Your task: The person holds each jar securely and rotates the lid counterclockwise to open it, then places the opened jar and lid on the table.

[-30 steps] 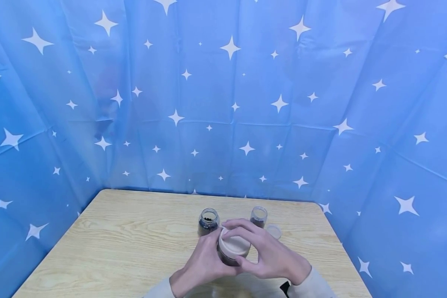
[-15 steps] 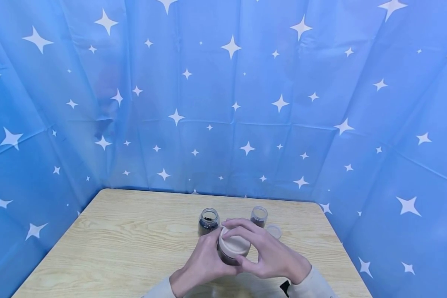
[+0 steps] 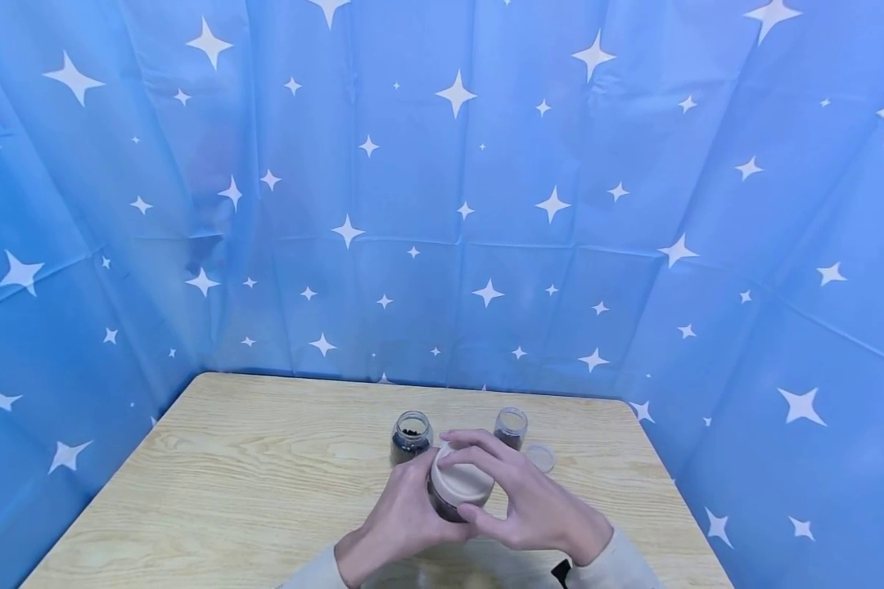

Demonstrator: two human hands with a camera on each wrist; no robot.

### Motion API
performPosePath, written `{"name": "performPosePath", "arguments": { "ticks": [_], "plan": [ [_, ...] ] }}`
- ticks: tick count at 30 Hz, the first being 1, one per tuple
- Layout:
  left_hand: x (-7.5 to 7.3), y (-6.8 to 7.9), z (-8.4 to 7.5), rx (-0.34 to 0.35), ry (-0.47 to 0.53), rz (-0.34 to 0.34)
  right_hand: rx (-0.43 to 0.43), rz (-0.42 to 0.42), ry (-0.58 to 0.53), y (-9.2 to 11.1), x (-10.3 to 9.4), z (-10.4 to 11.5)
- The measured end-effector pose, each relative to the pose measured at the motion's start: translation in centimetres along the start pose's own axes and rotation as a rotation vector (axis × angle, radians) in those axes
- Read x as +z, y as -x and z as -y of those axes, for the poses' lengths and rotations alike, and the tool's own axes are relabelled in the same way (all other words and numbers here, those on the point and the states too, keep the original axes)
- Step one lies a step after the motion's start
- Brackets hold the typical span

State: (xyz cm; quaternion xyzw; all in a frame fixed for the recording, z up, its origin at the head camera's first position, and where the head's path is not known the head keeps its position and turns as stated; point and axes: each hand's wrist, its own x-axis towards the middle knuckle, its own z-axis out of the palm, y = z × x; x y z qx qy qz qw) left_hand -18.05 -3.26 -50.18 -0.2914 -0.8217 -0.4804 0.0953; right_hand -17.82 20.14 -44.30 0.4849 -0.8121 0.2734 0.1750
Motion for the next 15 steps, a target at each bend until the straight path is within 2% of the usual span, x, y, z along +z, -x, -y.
{"name": "performPosePath", "arguments": {
  "ticks": [8, 15],
  "plan": [
    [0.0, -0.1, 0.0, -0.008, -0.043, -0.024, 0.137, -0.093, 0.049, 0.0, 1.1, 0.9],
    [0.2, -0.2, -0.3, -0.021, -0.073, -0.036, 0.242, -0.205, 0.171, 0.1, 2.2, 2.1]
  ]
}}
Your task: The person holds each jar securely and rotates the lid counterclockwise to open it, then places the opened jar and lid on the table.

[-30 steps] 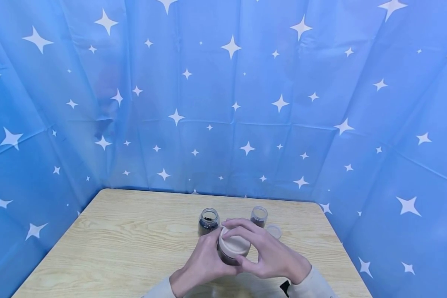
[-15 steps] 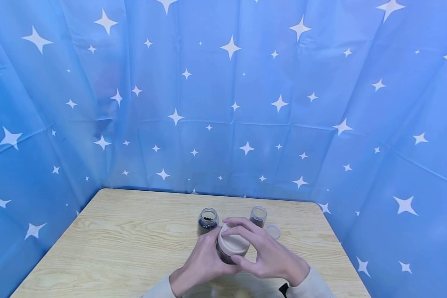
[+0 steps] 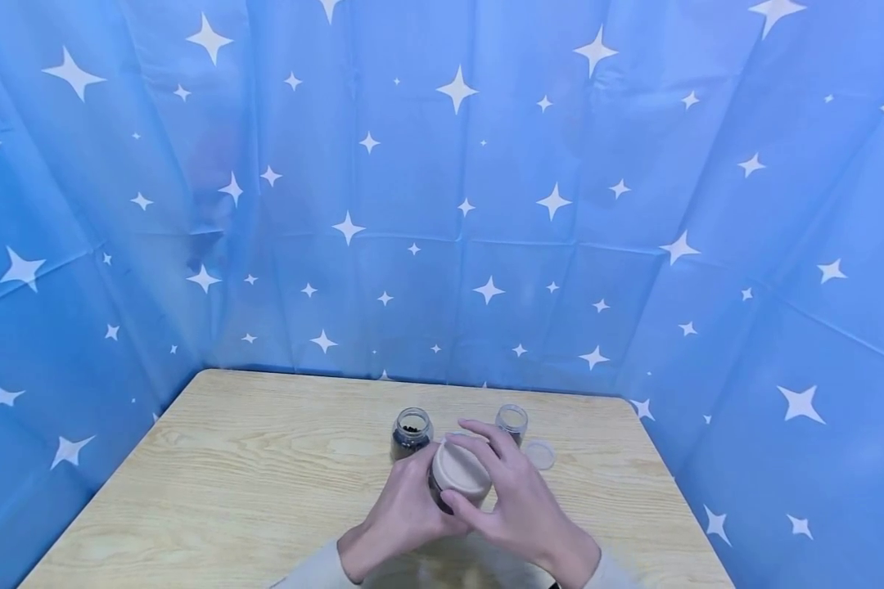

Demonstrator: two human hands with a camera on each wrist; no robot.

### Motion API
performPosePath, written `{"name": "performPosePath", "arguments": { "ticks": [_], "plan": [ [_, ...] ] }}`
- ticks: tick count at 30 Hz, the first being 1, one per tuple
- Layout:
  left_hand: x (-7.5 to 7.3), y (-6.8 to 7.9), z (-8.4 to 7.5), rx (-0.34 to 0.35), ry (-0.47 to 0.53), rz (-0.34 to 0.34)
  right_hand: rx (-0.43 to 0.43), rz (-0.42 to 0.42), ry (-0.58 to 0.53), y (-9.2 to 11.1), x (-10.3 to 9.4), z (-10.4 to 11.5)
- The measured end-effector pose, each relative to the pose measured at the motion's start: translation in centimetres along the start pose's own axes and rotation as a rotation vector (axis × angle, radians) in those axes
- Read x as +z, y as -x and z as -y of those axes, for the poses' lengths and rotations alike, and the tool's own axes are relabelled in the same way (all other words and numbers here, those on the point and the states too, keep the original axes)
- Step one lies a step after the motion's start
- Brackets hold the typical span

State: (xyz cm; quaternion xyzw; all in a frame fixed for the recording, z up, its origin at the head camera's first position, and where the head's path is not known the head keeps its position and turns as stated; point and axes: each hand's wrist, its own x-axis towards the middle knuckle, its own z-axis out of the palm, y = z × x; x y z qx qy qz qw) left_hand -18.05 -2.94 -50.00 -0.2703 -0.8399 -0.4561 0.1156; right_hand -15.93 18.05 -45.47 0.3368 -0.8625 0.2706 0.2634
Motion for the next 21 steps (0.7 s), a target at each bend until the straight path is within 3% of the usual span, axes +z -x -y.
{"name": "performPosePath", "arguments": {
  "ticks": [8, 21],
  "plan": [
    [0.09, -0.46, -0.04, 0.037, -0.064, -0.035, 0.065, -0.060, 0.068, 0.28, 0.74, 0.94],
    [-0.20, -0.89, -0.12, 0.004, -0.060, -0.012, 0.076, -0.060, 0.075, 0.16, 1.06, 0.94]
  ]
}}
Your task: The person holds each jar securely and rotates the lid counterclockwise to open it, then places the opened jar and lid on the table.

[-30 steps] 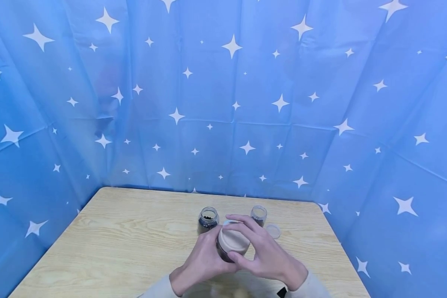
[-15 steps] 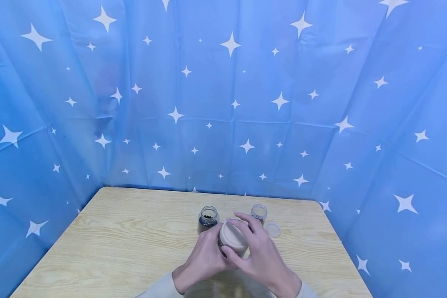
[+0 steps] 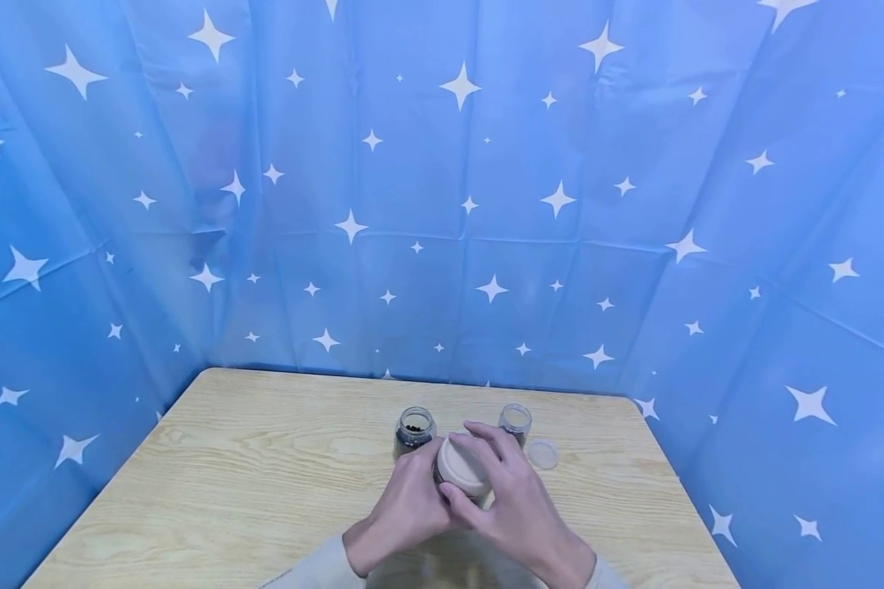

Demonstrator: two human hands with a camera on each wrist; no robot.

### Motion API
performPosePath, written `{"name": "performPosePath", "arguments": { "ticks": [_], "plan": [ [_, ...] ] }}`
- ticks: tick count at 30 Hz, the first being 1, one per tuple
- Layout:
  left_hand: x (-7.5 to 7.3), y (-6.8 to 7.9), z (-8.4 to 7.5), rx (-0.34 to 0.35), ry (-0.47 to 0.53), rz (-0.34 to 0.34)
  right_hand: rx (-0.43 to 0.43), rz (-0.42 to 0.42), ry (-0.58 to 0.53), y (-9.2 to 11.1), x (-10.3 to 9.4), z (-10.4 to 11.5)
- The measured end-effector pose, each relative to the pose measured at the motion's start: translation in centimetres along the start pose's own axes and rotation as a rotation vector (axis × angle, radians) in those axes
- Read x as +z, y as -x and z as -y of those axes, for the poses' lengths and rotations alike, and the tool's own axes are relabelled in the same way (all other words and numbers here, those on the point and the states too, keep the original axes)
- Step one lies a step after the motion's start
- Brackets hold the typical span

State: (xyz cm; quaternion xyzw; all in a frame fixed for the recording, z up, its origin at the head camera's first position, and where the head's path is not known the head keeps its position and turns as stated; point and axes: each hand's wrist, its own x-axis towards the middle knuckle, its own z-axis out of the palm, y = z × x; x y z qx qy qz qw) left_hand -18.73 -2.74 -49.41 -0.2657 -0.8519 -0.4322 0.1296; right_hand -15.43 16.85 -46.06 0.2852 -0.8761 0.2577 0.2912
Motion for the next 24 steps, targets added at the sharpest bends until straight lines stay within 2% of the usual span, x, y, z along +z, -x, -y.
{"name": "performPosePath", "arguments": {
  "ticks": [11, 24],
  "plan": [
    [-0.2, 0.1, -0.2, -0.017, 0.031, 0.030, -0.041, 0.023, -0.070, -0.3, -0.7, -0.3],
    [-0.6, 0.4, -0.5, -0.012, 0.062, 0.030, -0.158, 0.079, -0.160, -1.3, -1.5, -1.2]
  ]
}}
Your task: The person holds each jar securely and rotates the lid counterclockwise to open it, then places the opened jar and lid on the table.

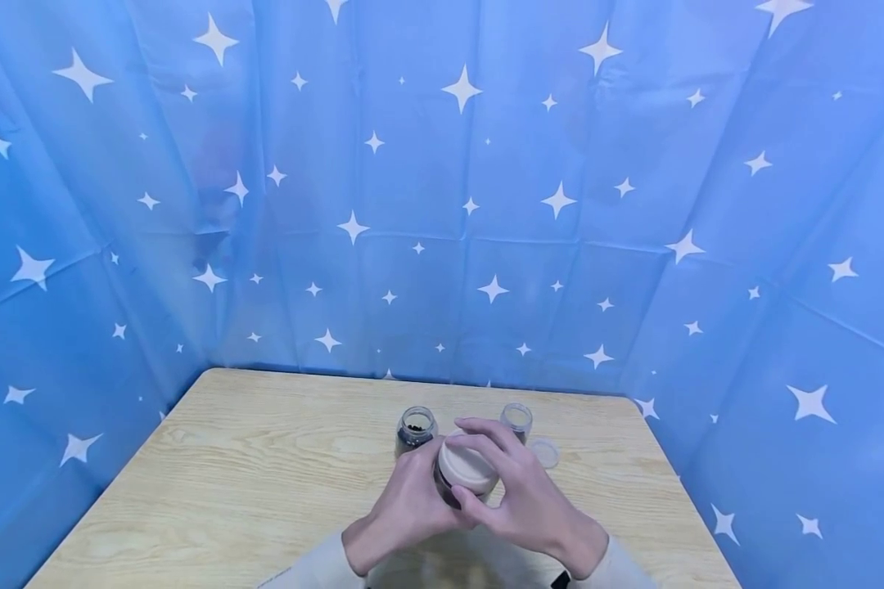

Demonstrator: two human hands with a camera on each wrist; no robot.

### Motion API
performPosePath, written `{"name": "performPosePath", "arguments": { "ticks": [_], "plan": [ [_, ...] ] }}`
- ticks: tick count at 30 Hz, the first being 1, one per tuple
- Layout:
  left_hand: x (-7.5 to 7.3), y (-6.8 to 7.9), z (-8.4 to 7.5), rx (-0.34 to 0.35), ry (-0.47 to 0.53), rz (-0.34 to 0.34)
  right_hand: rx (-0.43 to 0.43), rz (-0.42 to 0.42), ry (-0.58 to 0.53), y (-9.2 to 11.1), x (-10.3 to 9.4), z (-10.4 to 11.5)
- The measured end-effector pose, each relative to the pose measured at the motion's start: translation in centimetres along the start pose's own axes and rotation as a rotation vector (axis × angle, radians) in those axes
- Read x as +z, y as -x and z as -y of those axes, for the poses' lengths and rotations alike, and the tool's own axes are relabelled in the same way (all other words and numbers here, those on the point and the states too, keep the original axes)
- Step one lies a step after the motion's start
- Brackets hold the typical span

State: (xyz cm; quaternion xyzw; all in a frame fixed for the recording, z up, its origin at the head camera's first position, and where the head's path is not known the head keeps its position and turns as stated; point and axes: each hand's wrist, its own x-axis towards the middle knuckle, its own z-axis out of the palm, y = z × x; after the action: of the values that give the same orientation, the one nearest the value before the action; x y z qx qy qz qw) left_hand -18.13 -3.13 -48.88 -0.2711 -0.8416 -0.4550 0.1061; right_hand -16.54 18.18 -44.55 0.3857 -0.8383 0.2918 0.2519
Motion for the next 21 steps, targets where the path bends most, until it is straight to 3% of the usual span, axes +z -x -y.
{"name": "performPosePath", "arguments": {
  "ticks": [21],
  "plan": [
    [-0.06, 0.41, 0.11, 0.025, 0.026, -0.018, -0.070, 0.019, -0.040, -0.34, -0.28, -0.08]
  ]
}}
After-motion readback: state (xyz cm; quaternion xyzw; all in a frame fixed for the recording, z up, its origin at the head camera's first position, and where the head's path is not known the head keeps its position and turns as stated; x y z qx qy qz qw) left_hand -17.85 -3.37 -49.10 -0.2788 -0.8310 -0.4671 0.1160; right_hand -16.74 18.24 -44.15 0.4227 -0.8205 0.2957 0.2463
